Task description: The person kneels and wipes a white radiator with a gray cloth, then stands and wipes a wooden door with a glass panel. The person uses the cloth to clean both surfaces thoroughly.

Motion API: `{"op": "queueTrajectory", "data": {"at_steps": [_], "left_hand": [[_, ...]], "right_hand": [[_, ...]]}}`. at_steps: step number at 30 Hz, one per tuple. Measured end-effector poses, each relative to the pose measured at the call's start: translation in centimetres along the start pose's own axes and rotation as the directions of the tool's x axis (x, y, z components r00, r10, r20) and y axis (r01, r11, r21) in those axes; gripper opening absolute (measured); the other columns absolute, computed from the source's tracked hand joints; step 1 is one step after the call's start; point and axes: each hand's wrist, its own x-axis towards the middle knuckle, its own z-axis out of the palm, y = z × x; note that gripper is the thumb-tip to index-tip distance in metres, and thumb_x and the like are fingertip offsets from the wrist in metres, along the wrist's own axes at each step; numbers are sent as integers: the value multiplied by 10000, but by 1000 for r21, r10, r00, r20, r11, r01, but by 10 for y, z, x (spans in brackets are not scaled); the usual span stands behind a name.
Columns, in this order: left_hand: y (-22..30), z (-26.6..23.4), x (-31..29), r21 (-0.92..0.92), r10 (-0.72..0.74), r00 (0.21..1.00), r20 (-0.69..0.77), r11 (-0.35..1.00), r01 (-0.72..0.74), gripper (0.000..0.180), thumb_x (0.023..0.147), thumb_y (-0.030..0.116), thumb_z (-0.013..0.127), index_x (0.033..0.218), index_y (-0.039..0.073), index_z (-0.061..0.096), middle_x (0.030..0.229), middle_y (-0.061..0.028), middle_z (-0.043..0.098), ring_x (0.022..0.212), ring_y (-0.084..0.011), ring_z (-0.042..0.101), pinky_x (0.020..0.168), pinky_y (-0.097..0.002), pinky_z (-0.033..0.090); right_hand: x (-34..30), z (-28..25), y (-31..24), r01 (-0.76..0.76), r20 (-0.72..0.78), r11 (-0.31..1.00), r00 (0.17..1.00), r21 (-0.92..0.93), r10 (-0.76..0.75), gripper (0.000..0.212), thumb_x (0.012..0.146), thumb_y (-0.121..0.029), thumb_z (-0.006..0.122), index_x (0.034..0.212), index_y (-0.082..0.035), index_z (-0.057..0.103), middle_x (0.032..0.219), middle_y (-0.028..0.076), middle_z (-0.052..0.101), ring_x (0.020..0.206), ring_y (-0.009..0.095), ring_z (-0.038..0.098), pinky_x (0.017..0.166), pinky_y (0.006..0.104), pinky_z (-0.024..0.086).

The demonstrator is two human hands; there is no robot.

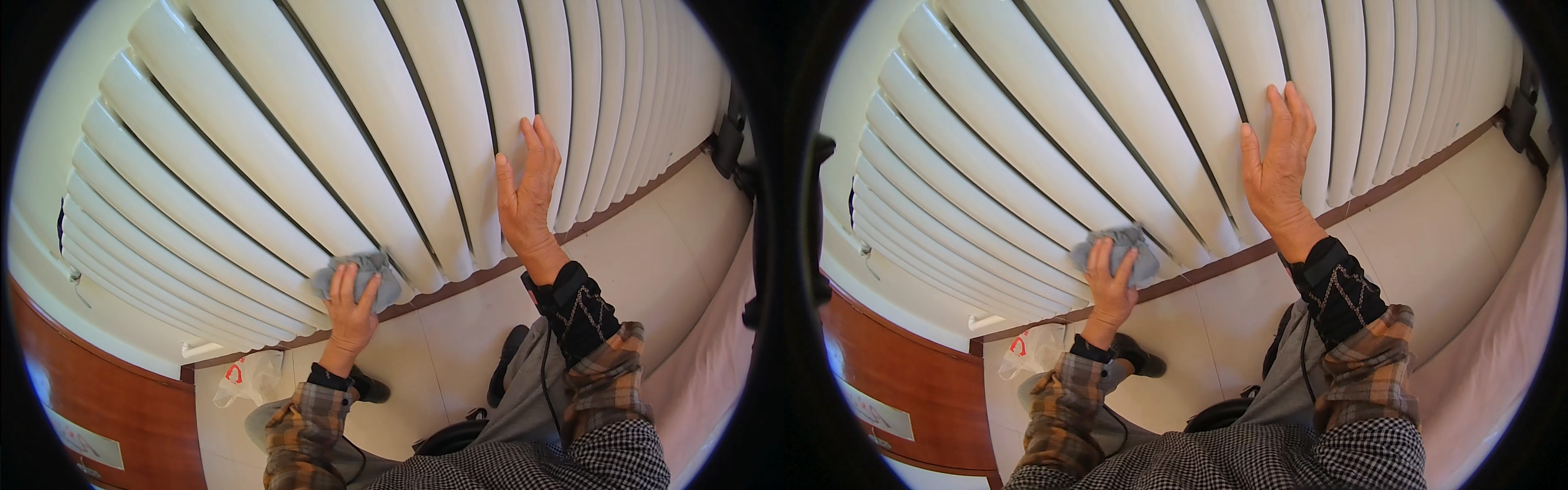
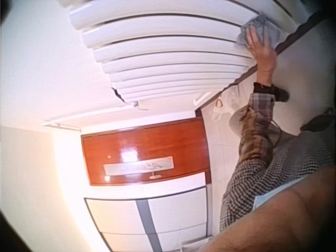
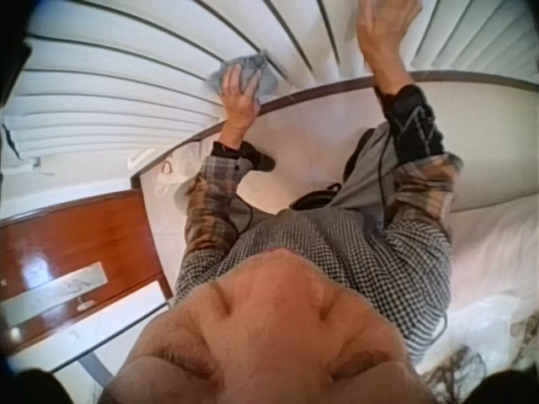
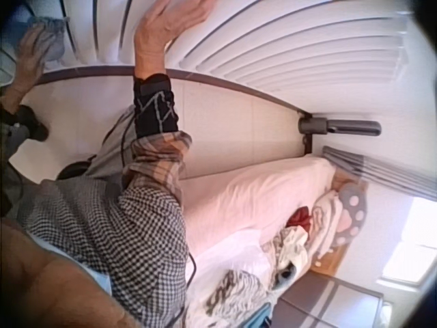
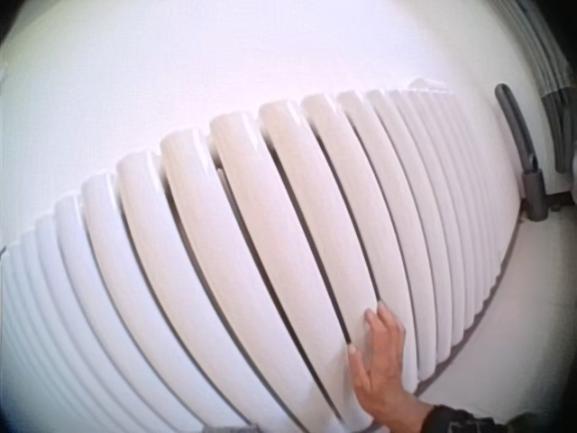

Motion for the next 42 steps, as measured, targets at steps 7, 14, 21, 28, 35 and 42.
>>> {"op": "queueTrajectory", "data": {"at_steps": [7, 14, 21, 28, 35, 42], "left_hand": [[-46, -50, 123, 143, -76, 833, -548, 973, 183, 630, 779, 91, 590, 1409, 70, 607, 1538, -294, 398, 1421, -513, 359, 1163, -590, 284], [3, 23, 42, 100, 136, 979, -154, 988, -121, 467, 867, 71, 610, 1307, 199, 702, 1546, -160, 489, 1460, -427, 402, 1060, -486, 465], [-3, 12, 43, -6, 179, 983, 30, 984, -179, 627, 704, -48, 630, 1274, 195, 725, 1541, -174, 484, 1466, -398, 403, 1123, -541, 391], [8, 15, 132, 35, -42, 931, -362, 998, 59, 609, 711, -31, 654, 1296, 128, 712, 1534, -248, 463, 1451, -498, 370, 1168, -587, 303], [32, 32, 104, -112, 143, 989, -36, 983, -146, 737, 714, -79, 703, 1410, 114, 558, 1454, -156, 567, 1346, -394, 527, 924, -494, 448], [49, 0, 107, -483, -32, 996, -89, 875, -15, 959, 630, -42, 838, 1467, 110, 394, 1429, -212, 471, 1181, -395, 567, 929, -465, 506]], "right_hand": [[2, 0, -2, -5, -6, 999, 1000, -36, 5, 557, 1020, -132, 598, 1521, -2, 392, 1578, 248, 310, 1440, 428, 300, 1161, 524, 311], [1, 1, -1, 4, -15, 1000, 1000, -21, -5, 557, 1018, -134, 601, 1518, -2, 397, 1577, 247, 314, 1434, 433, 308, 1158, 524, 321], [1, 0, 2, 42, -15, 999, 999, -6, -43, 550, 999, -128, 617, 1507, -22, 438, 1547, 247, 375, 1414, 430, 348, 1154, 519, 331], [3, 0, -2, 92, -37, 995, 995, 24, -91, 525, 939, -112, 660, 1433, -10, 515, 1488, 252, 446, 1325, 448, 445, 1112, 511, 373], [-23, -2, -38, 195, 392, 904, 851, 379, -348, 653, 811, -57, 756, 1419, -21, 520, 1413, 220, 513, 1256, 419, 534, 1032, 484, 480], [-47, -7, -56, -108, 623, 844, 724, 526, -295, 833, 815, -63, 766, 1548, -17, 373, 1430, 207, 502, 1288, 418, 511, 1085, 457, 464]]}}
